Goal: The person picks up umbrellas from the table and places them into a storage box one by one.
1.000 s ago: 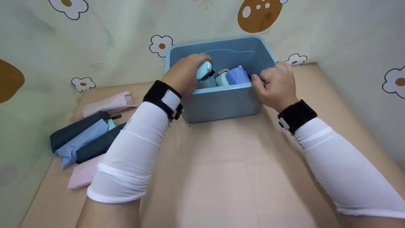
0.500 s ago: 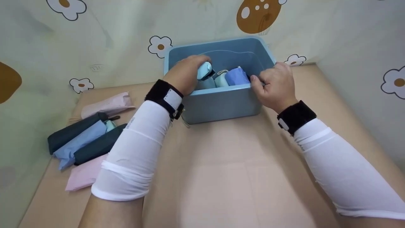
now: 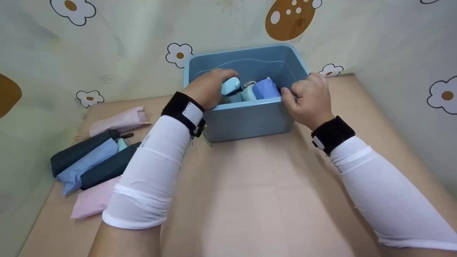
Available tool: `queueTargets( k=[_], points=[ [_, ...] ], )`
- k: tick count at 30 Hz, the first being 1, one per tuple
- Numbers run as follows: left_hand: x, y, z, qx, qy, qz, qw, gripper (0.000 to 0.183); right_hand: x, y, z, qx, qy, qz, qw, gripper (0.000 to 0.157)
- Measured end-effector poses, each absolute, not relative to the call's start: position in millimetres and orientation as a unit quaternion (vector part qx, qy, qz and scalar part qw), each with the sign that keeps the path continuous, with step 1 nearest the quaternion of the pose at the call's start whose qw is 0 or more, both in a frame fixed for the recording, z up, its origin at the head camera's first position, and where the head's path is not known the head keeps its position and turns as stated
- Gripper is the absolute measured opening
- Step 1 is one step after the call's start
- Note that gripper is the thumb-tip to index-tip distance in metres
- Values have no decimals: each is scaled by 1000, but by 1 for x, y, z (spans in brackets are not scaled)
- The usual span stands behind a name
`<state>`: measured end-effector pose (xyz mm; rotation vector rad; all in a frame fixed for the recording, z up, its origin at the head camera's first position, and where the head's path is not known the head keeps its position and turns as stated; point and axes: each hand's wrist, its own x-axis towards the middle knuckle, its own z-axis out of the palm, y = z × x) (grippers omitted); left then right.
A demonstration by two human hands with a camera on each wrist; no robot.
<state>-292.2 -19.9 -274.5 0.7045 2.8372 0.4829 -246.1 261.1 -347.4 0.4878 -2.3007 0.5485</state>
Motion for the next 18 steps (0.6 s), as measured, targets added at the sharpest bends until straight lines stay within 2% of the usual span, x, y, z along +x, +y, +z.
queueTargets(
  k=[4, 10, 18],
  points=[
    [-292, -22, -277, 232, 954, 166, 94, 69, -245, 261, -348, 188, -892, 214, 352, 57],
    [-292, -24, -278, 223, 957, 149, 106, 76, -244, 260, -349, 183, -894, 219, 345, 57],
    [-287, -23, -276, 173, 961, 186, 108, 68, -246, 260, -348, 181, -894, 225, 344, 57]
  ],
)
